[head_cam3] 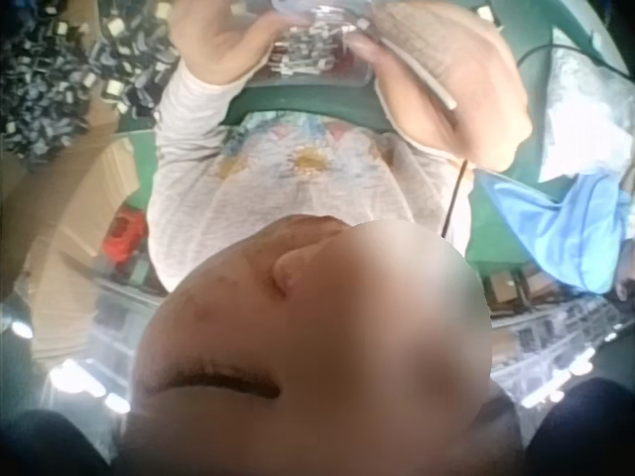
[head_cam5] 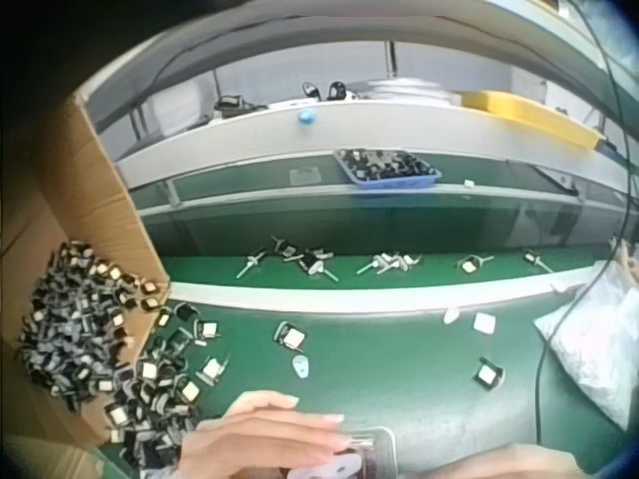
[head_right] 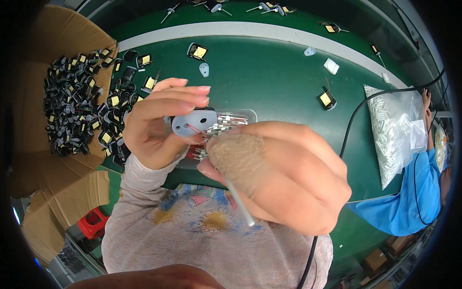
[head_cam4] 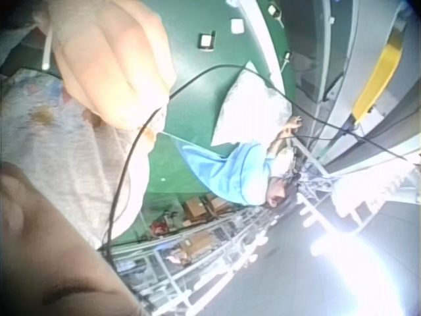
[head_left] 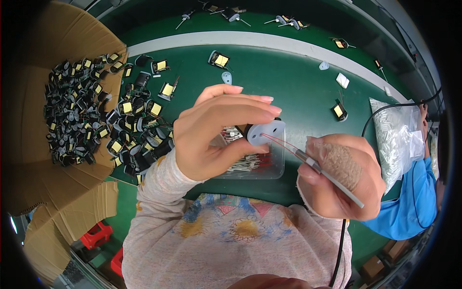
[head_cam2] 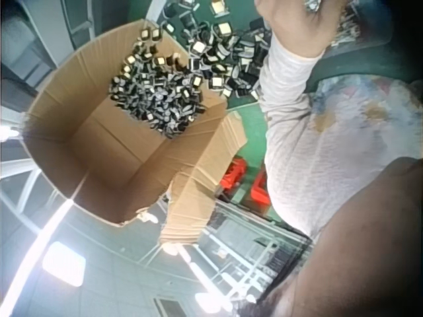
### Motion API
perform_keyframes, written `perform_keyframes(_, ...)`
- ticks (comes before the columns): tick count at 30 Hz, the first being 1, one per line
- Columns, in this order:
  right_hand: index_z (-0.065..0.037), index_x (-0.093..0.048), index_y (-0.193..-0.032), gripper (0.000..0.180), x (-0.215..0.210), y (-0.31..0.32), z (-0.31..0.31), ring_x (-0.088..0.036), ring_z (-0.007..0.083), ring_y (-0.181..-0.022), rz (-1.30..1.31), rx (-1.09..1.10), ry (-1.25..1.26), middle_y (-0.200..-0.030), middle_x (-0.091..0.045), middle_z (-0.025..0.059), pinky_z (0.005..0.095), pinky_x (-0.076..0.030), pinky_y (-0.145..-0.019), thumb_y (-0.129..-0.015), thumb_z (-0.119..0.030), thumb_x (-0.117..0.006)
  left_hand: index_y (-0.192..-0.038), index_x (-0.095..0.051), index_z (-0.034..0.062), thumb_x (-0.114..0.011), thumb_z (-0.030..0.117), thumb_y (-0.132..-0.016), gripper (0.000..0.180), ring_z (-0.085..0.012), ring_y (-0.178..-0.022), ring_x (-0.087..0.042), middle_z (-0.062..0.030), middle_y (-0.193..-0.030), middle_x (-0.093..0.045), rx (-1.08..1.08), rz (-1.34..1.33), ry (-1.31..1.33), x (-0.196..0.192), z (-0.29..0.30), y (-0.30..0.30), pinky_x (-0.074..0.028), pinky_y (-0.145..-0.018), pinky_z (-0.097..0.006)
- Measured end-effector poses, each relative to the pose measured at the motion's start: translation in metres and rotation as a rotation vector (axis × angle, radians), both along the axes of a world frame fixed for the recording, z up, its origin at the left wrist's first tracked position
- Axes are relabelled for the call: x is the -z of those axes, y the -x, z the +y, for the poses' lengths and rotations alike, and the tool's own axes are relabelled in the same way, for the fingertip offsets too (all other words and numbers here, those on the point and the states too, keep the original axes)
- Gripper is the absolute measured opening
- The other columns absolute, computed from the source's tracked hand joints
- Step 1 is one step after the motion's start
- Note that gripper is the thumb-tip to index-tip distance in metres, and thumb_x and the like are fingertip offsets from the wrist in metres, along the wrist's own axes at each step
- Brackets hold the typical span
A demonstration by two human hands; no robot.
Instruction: The person assembles electronics components by inserting wires into a connector and fitting a plastic cap, using a small tool to guide the wires.
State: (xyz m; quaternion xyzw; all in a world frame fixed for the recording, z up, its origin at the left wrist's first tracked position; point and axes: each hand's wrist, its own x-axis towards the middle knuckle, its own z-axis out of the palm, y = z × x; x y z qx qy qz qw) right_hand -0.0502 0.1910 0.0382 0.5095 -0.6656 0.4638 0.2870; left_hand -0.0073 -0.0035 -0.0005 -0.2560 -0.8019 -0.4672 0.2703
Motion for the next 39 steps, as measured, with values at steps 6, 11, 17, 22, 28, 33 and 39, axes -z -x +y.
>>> perform_keyframes(6,0.006,-0.056,-0.083,0.029,-0.014,-0.005,0.010,-0.062,0.0292,-0.060,-0.020,0.016,-0.094,-0.067,-0.061,0.0187,0.0324,-0.050,-0.050,-0.061,0.002,-0.074,-0.101,-0.058,0.0022,-0.076,0.007,-0.067,0.038,-0.0259,-0.098,-0.064,-0.0137,-0.095,-0.068,0.130,-0.173,-0.355,0.001,0.009,0.001,-0.038,-0.094,-0.037)
perform_keyframes(11,0.005,-0.054,-0.083,0.025,-0.008,-0.001,0.007,-0.062,0.0284,-0.057,0.070,-0.016,-0.089,-0.063,-0.058,0.0159,0.0298,-0.050,-0.045,-0.069,-0.002,-0.073,-0.100,-0.049,0.0003,-0.078,0.019,-0.070,0.045,-0.0369,-0.093,-0.063,-0.0210,-0.094,-0.064,0.160,-0.191,-0.262,0.003,0.001,-0.001,-0.034,-0.098,-0.052)
perform_keyframes(17,0.005,-0.052,-0.083,0.024,-0.004,0.000,0.006,-0.059,0.0253,-0.052,0.095,-0.021,-0.017,-0.061,-0.055,0.0155,0.0282,-0.049,-0.043,-0.076,-0.009,-0.070,-0.100,-0.050,0.0002,-0.078,0.020,-0.069,0.047,-0.0356,-0.093,-0.063,-0.0207,-0.094,-0.064,0.143,-0.139,-0.173,0.002,-0.001,0.000,-0.036,-0.096,-0.047)
perform_keyframes(22,0.006,-0.053,-0.089,0.027,0.002,-0.001,0.010,-0.057,0.0242,-0.052,0.025,-0.050,0.051,-0.065,-0.055,0.0175,0.0287,-0.050,-0.044,-0.080,-0.015,-0.068,-0.100,-0.051,-0.0003,-0.079,0.020,-0.068,0.048,-0.0345,-0.093,-0.064,-0.0203,-0.093,-0.065,0.140,-0.201,-0.298,-0.003,0.002,-0.003,-0.037,-0.094,-0.044)
perform_keyframes(28,0.000,-0.060,-0.084,0.035,0.005,0.002,0.017,-0.063,0.0252,-0.070,-0.156,-0.165,0.171,-0.080,-0.061,0.0112,0.0323,-0.057,-0.062,-0.059,-0.011,-0.082,-0.101,-0.051,0.0008,-0.081,0.019,-0.065,0.050,-0.0299,-0.093,-0.065,-0.0187,-0.093,-0.066,0.143,-0.201,-0.293,-0.005,0.000,-0.004,-0.038,-0.091,-0.039)
perform_keyframes(33,-0.001,-0.058,-0.086,0.033,0.005,0.003,0.015,-0.062,0.0244,-0.066,-0.186,-0.182,0.236,-0.080,-0.060,0.0107,0.0360,-0.058,-0.066,-0.064,-0.011,-0.080,-0.100,-0.059,0.0011,-0.080,0.008,-0.062,0.043,-0.0218,-0.089,-0.065,-0.0120,-0.096,-0.068,0.136,-0.131,-0.377,-0.006,0.002,-0.002,-0.048,-0.076,-0.030)
perform_keyframes(39,-0.001,-0.070,-0.073,0.014,-0.012,0.035,0.026,-0.065,0.0212,-0.071,-0.497,-0.804,0.004,-0.073,-0.066,0.0100,0.0589,-0.025,-0.104,-0.065,-0.008,-0.079,-0.096,-0.056,0.0024,-0.081,0.009,-0.061,0.044,-0.0339,-0.106,-0.058,-0.0169,-0.101,-0.063,0.135,-0.166,-0.266,-0.009,0.004,-0.002,-0.038,-0.095,-0.044)
